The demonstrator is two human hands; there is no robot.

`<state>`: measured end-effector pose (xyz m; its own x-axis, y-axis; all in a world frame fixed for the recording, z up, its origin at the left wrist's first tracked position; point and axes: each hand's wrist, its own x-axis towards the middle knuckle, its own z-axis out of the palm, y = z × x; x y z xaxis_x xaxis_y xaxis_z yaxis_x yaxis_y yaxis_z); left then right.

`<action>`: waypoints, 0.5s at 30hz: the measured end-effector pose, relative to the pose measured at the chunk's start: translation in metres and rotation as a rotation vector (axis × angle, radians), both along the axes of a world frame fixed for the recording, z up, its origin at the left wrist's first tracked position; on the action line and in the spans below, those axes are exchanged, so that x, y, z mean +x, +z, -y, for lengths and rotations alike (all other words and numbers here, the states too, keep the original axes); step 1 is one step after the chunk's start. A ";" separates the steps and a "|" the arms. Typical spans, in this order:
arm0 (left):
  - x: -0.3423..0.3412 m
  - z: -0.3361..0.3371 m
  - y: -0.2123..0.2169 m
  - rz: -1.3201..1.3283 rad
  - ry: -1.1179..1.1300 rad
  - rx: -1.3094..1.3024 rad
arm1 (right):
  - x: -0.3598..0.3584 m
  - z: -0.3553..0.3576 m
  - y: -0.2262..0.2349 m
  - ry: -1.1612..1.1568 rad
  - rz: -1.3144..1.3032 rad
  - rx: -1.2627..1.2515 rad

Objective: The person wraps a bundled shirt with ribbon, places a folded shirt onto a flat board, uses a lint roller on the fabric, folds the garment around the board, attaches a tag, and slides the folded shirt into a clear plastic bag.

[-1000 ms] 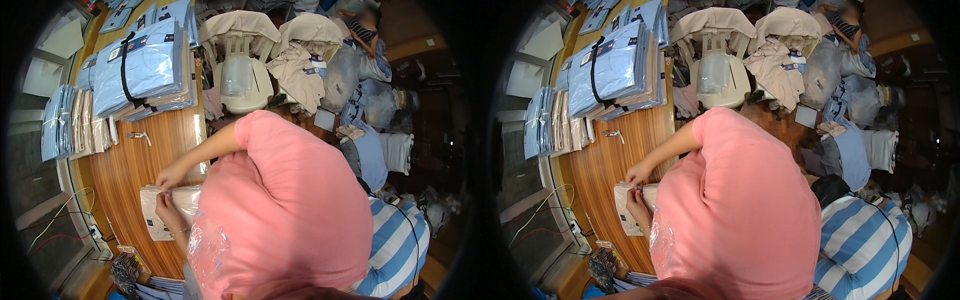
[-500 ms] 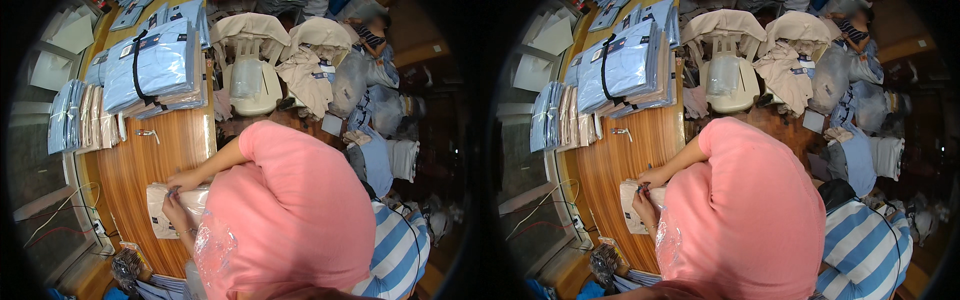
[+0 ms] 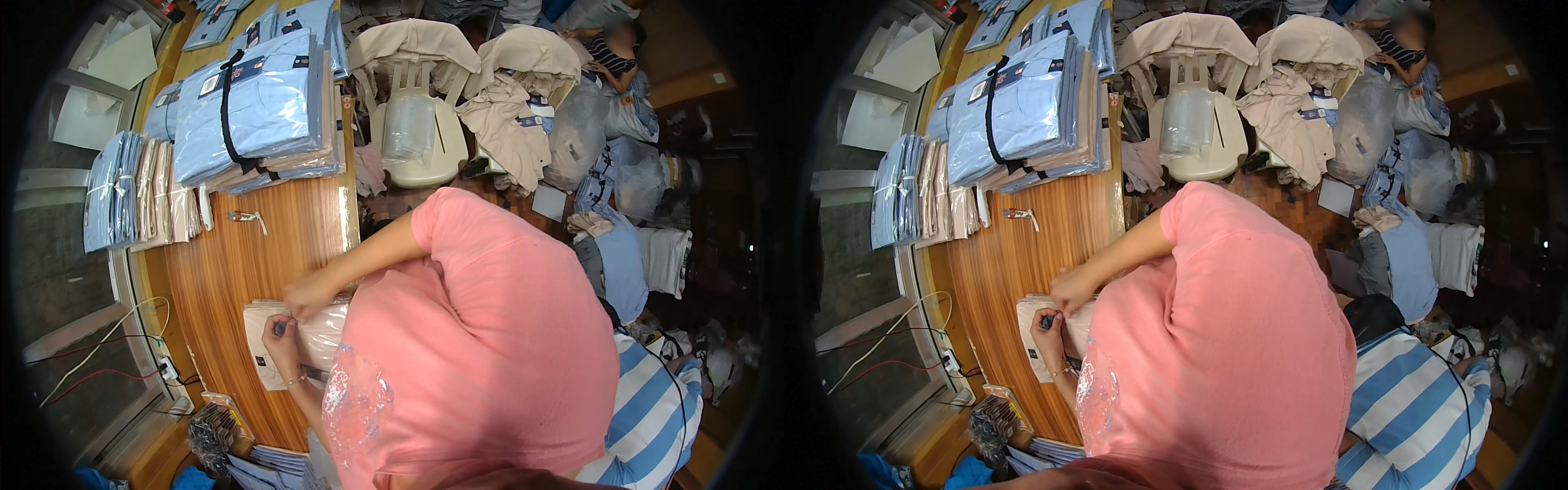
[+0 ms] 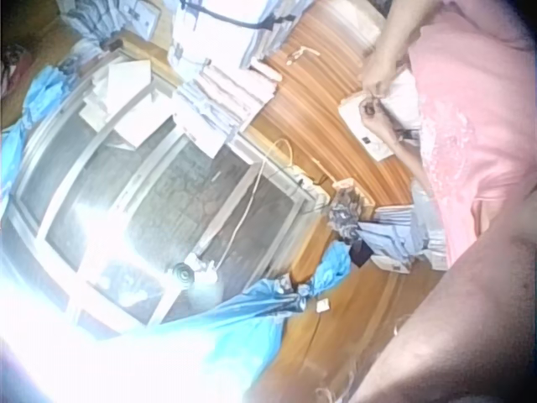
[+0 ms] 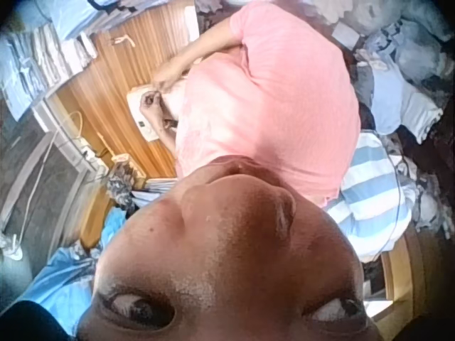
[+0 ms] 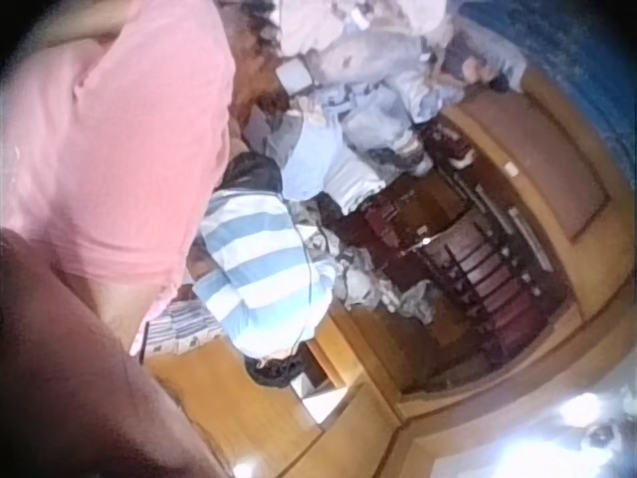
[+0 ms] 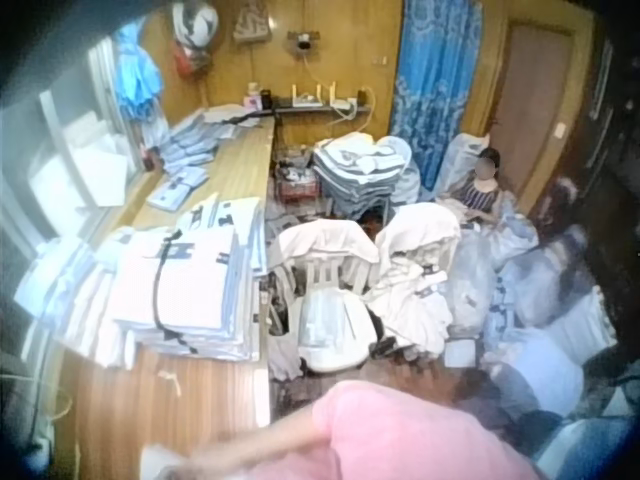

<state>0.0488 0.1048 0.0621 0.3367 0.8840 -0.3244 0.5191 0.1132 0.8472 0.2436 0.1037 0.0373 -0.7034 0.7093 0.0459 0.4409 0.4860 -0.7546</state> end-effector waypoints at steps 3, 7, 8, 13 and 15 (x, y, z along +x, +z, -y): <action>0.004 -0.004 -0.007 -0.021 -0.041 0.058 | -0.023 -0.024 -0.042 -0.289 -0.624 -0.203; 0.030 0.008 0.011 -0.243 -0.170 0.343 | -0.048 -0.035 -0.079 0.011 -0.765 -0.571; 0.034 0.010 0.017 -0.341 -0.230 0.414 | -0.048 -0.035 -0.080 0.006 -0.748 -0.575; 0.039 0.004 0.023 -0.613 -0.382 0.598 | -0.047 -0.038 -0.081 -0.069 -0.571 -0.346; 0.031 0.005 0.017 -0.606 -0.354 0.696 | -0.046 -0.042 -0.083 -0.055 -0.599 -0.391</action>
<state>0.0794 0.0995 0.0790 0.5671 0.8233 0.0245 0.7948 -0.5548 0.2459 0.1977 0.1461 -0.0457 -0.5998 0.7863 0.1481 -0.0877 0.1194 -0.9890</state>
